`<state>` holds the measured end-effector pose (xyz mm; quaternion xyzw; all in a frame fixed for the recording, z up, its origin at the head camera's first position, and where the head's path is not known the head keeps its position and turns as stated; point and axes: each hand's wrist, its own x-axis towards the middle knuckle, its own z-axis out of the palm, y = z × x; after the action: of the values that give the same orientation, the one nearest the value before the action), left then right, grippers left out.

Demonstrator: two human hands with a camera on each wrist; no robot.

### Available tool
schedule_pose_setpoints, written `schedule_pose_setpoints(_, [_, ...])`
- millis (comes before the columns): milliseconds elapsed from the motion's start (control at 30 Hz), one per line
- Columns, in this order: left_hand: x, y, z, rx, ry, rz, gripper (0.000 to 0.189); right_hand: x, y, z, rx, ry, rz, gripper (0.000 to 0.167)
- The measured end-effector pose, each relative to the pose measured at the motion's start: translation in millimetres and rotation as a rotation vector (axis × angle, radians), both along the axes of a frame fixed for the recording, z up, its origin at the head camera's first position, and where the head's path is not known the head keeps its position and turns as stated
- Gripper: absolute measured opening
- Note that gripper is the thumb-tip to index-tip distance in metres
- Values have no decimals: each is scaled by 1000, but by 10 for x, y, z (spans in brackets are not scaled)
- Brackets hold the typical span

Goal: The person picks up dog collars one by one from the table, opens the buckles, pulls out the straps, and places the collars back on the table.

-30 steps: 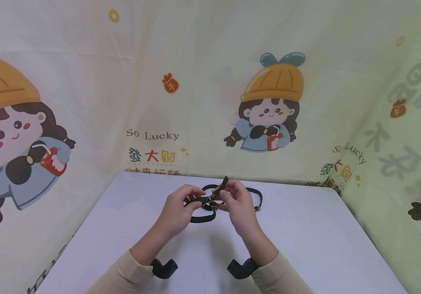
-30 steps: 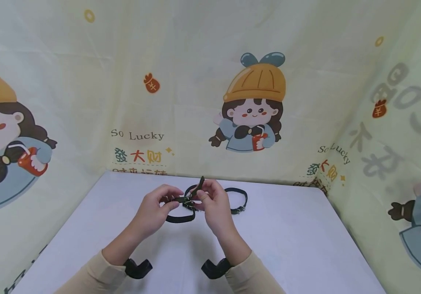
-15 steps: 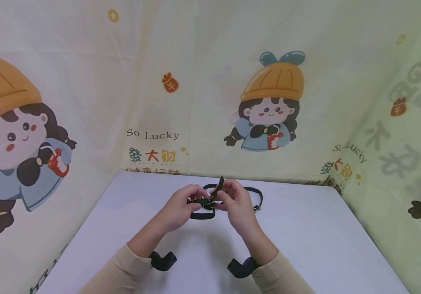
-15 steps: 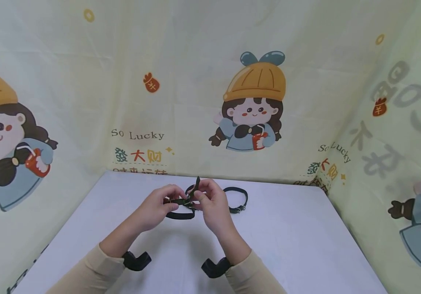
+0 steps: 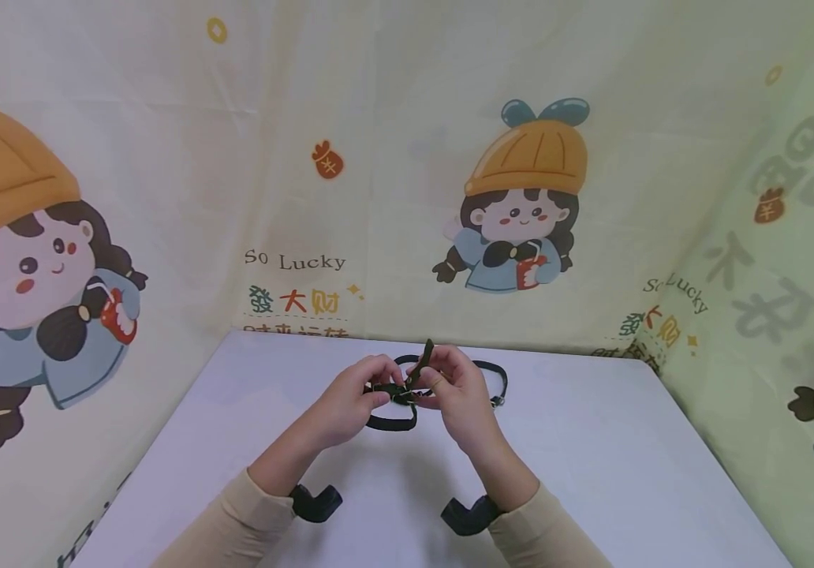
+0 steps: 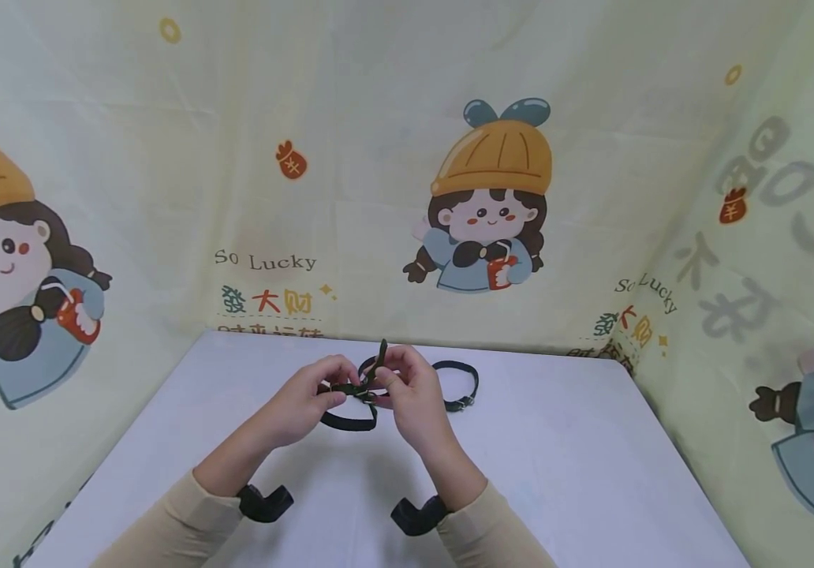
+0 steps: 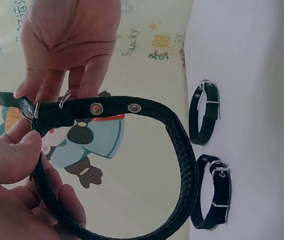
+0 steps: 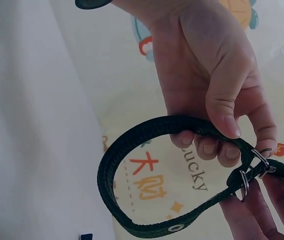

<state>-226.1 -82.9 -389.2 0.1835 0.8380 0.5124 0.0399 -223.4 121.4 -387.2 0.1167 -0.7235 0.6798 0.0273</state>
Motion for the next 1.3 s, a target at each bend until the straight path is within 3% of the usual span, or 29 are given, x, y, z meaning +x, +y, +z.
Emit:
schedule_pose_setpoints(300, [24,15,-11,-3,25,-18,31,20,-14,32,49,16,-32,17])
schedule_pose_setpoints(467, [24,11,-31,7,78,10,27,20,-1,39,74,42,-52,17])
schedule_pose_setpoints(567, [30,3,-54,-10,159,44,25,21,6,45,96,53,-66,17])
schedule_pose_setpoints(767, [47,-39,-97,-69,448,83,25,26,5,46,141,79,-81,18])
schedule_pose_setpoints(867, [55,-50,-101,-53,536,77,24,36,0,49,168,81,-89,19])
schedule_pose_setpoints(1000, [66,-45,-102,-4,504,109,24,53,-13,62,205,77,-91,19])
schedule_pose_setpoints(1300, [95,-9,-48,117,199,221,23,66,-57,75,268,121,-74,20])
